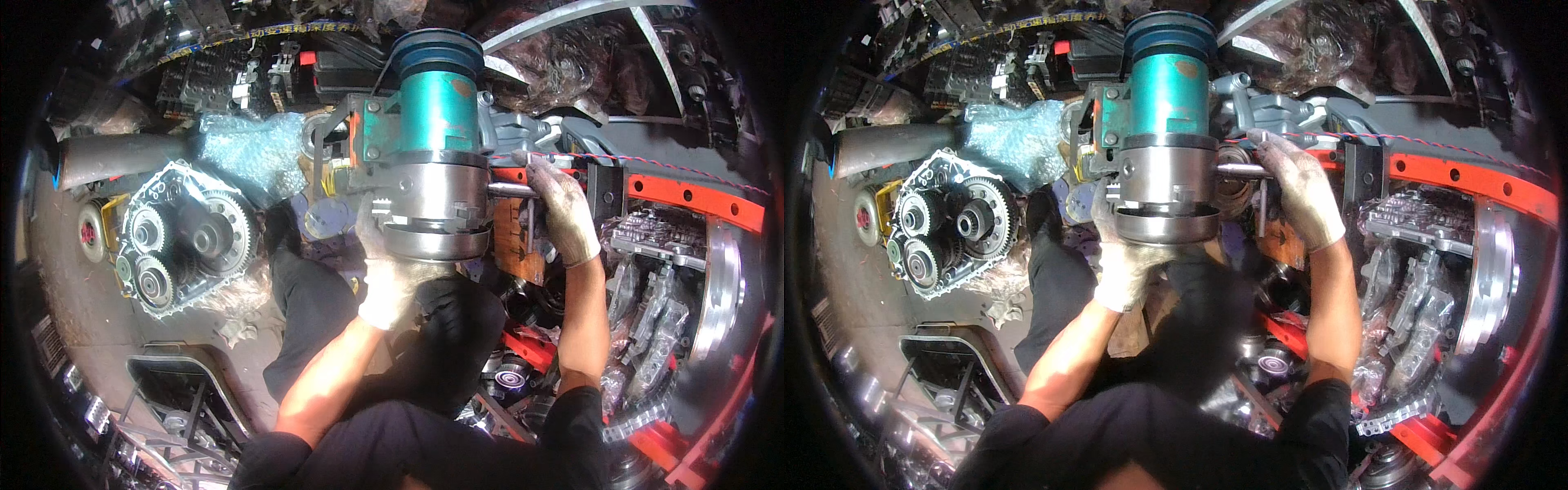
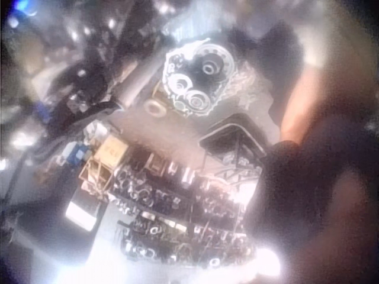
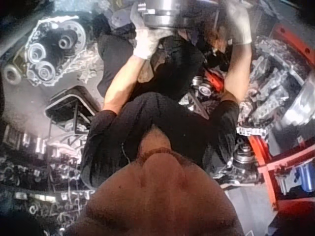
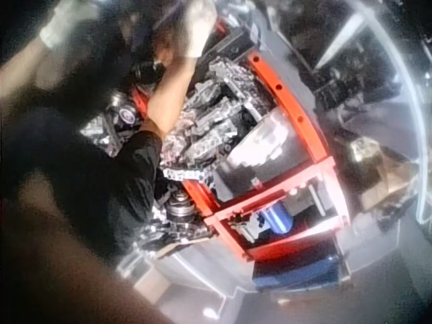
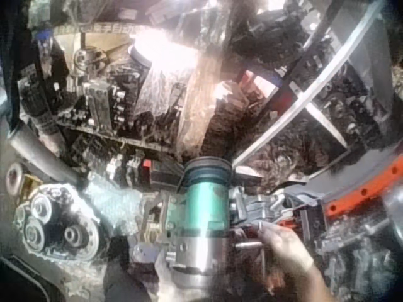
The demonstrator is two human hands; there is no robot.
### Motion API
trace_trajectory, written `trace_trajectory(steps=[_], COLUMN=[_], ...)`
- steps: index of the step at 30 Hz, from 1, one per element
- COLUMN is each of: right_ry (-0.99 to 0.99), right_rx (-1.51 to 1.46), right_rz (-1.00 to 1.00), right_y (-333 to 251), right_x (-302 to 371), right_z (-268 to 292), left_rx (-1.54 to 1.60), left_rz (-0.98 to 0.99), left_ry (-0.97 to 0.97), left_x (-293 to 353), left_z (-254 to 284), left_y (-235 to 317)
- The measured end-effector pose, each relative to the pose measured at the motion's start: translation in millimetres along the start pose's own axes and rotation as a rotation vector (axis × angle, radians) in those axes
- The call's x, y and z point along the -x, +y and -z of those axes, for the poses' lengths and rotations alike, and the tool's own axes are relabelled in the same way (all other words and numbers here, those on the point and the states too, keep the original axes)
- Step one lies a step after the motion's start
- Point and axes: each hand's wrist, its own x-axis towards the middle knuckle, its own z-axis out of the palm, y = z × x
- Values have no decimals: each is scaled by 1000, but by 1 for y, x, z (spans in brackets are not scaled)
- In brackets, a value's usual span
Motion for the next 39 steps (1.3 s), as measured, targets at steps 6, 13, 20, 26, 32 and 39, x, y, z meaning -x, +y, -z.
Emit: trace_trajectory(steps=[6, 13, 20, 26, 32, 39], right_ry=[178, -30, 22, 228, 1, 131], right_rx=[-338, 123, -381, -242, 74, -728], right_rz=[-305, 301, -414, -227, 149, -631], right_y=[-8, 1, 7, -5, -2, 7], right_x=[5, 18, 3, 3, 16, 14], right_z=[1, 10, -8, -7, 11, -7], left_rx=[287, 417, 288, 591, 456, 657], left_rz=[204, 295, 281, 363, 271, 518], left_ry=[-85, -101, -100, 46, 93, -66], left_x=[-4, -8, -8, -7, -18, -17], left_z=[3, 7, 8, -2, -5, 8], left_y=[25, 37, 37, 31, 45, 61])
